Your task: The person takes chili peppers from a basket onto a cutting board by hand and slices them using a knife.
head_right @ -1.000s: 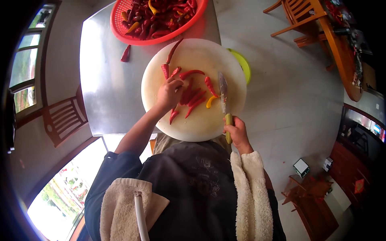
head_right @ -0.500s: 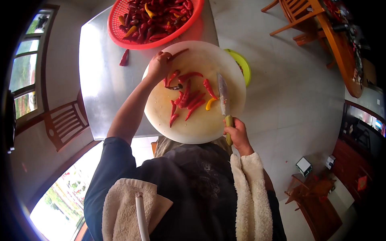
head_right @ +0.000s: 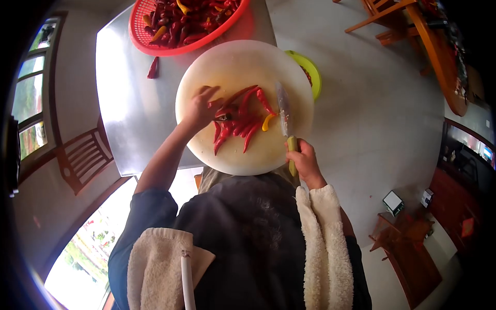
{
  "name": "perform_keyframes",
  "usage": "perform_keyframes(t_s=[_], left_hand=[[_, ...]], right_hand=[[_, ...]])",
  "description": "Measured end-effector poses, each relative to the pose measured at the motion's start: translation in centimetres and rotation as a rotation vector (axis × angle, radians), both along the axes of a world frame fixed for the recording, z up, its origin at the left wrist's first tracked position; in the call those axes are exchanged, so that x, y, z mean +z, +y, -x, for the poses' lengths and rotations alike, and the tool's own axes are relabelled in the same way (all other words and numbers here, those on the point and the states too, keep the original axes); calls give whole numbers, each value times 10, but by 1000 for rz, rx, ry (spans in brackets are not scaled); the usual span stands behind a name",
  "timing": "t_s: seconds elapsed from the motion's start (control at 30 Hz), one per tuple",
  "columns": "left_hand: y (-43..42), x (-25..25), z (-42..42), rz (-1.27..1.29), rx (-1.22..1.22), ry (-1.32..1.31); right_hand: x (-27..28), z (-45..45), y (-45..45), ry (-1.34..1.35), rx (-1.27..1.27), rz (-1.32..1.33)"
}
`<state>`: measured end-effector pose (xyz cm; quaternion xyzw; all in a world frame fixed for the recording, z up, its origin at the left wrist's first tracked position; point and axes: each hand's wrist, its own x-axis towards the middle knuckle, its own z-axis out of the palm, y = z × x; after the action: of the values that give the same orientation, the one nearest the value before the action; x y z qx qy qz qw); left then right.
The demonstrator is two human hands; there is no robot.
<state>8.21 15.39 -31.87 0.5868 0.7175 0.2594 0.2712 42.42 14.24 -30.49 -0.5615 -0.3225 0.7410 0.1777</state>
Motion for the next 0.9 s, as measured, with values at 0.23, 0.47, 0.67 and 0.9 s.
perform_keyframes(t_s=[0.23,0.47,0.67,0.9], left_hand=[[-96,5,-19,3,162,233],[-111,-19,-57,23,133,221],[-121,-30,-39,75,38,299],[-104,10,-37,121,316,-283]], right_hand=[[0,2,3,-11,0,9],[-3,-1,5,9,25,14],[-1,0,5,-2,32,2],[-5,0,4,6,30,-23]])
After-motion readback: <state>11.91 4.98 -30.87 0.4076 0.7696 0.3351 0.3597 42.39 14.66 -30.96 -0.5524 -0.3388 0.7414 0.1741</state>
